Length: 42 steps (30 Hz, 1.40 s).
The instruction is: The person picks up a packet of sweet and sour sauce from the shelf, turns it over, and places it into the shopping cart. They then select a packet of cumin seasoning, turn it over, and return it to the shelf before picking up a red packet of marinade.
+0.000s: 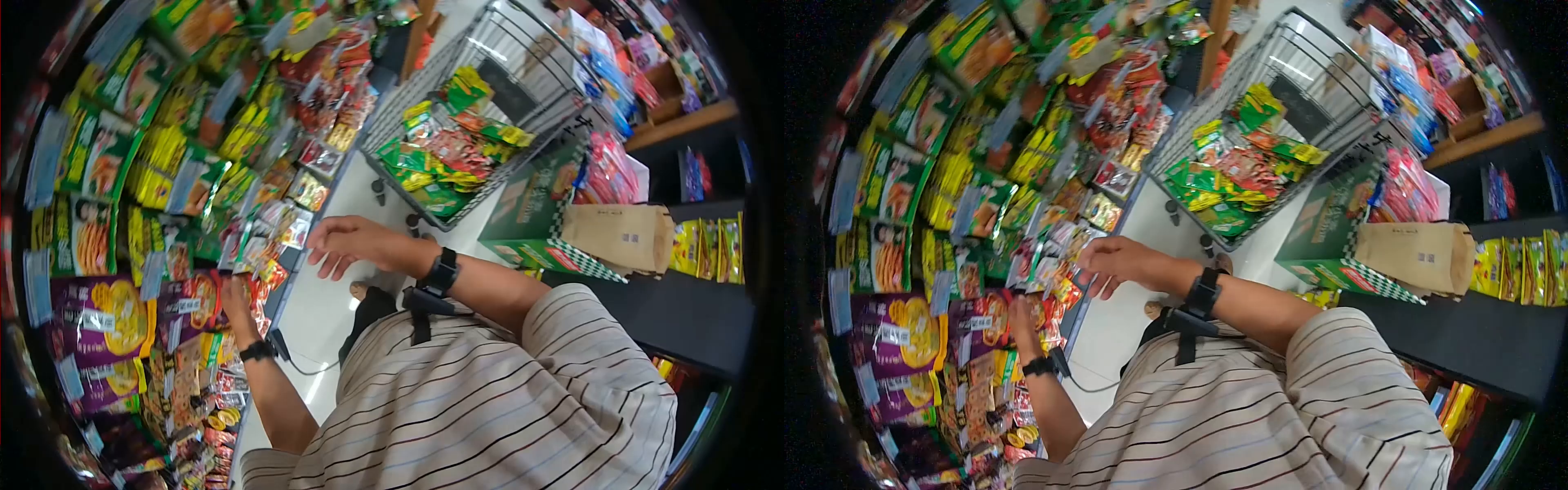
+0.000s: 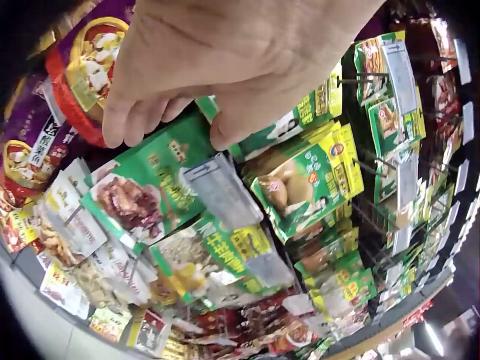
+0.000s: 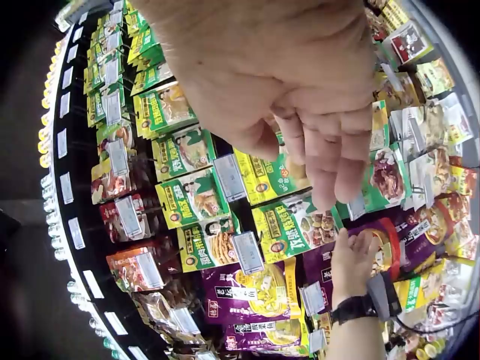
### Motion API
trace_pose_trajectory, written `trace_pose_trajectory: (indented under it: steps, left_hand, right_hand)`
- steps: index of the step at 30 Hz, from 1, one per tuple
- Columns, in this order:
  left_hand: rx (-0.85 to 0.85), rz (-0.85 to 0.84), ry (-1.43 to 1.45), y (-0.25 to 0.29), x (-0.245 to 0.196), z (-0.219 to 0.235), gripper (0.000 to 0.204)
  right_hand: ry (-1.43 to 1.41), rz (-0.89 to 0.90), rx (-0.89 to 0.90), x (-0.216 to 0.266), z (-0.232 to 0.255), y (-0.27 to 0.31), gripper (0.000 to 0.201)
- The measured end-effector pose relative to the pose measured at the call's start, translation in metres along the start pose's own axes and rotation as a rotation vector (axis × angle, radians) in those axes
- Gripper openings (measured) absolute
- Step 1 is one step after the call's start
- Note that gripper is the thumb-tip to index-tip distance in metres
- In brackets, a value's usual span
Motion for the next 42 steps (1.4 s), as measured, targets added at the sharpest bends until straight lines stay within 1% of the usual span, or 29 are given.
trace_pose_trajectory:
  steps: [1,3,6,9,10,12,14,17,21,22,25,26,29,30,33,35,36,39,42]
  left_hand:
    - [-0.059,0.035,-0.07,0.018,-0.008,-0.018,0.038]
    - [0.107,0.189,-0.286,0.035,-0.012,-0.039,0.033]
    - [0.175,0.283,-0.361,0.052,-0.014,-0.089,0.03]
    - [0.259,0.214,-0.481,0.055,-0.012,-0.138,0.03]
    - [0.244,0.224,-0.49,0.07,-0.035,-0.169,0.032]
    - [0.343,0.222,-0.517,0.068,-0.027,-0.205,0.039]
    - [0.422,0.197,-0.566,0.077,-0.035,-0.247,0.046]
    - [0.475,0.204,-0.61,0.078,-0.03,-0.302,0.046]
    - [0.5,0.21,-0.651,0.09,-0.051,-0.372,0.044]
    - [0.514,0.202,-0.593,0.089,-0.046,-0.383,0.044]
    - [0.527,0.189,-0.594,0.092,-0.041,-0.407,0.044]
    - [0.526,0.215,-0.593,0.094,-0.041,-0.413,0.043]
    - [0.527,0.225,-0.57,0.099,-0.036,-0.424,0.043]
    - [0.525,0.228,-0.568,0.099,-0.033,-0.426,0.043]
    - [0.522,0.249,-0.57,0.1,-0.023,-0.431,0.044]
    - [0.517,0.265,-0.583,0.098,-0.024,-0.439,0.044]
    - [0.531,0.26,-0.621,0.097,-0.027,-0.443,0.044]
    - [0.534,0.277,-0.631,0.094,-0.021,-0.451,0.044]
    - [0.526,0.314,-0.666,0.088,-0.011,-0.453,0.046]
  right_hand:
    - [0.008,0.0,-0.007,0.003,0.006,0.004,0.028]
    - [0.008,0.015,-0.019,0.006,0.024,0.014,0.026]
    - [0.005,0.044,-0.032,0.02,0.056,0.033,0.025]
    - [0.027,0.057,-0.049,0.041,0.095,0.053,0.027]
    - [0.021,0.076,-0.077,0.05,0.112,0.059,0.025]
    - [-0.003,0.094,-0.13,0.064,0.148,0.071,0.023]
    - [-0.035,0.106,-0.19,0.077,0.186,0.081,0.023]
    - [-0.049,0.121,-0.245,0.1,0.235,0.098,0.025]
    - [-0.053,0.168,-0.296,0.12,0.298,0.12,0.026]
    - [-0.042,0.178,-0.317,0.126,0.312,0.125,0.026]
    - [-0.058,0.195,-0.38,0.149,0.351,0.138,0.026]
    - [-0.069,0.2,-0.406,0.155,0.365,0.142,0.026]
    - [-0.043,0.325,-0.425,0.172,0.415,0.147,0.028]
    - [-0.023,0.341,-0.443,0.179,0.426,0.148,0.029]
    - [0.02,0.38,-0.49,0.198,0.454,0.148,0.031]
    - [0.034,0.409,-0.508,0.205,0.472,0.146,0.032]
    - [0.097,0.416,-0.513,0.212,0.473,0.149,0.032]
    - [0.064,0.437,-0.5,0.214,0.489,0.138,0.031]
    - [0.11,0.389,-0.542,0.212,0.502,0.126,0.029]
Point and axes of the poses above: each hand's wrist, its own y-axis away from the middle knuckle, its own z-axis out of the back of the hand, x = y × z, the point moved 4 cm from there along -y, towards the middle knuckle, and after that the axes turned 2 degrees about x, right-handed, at the moved point
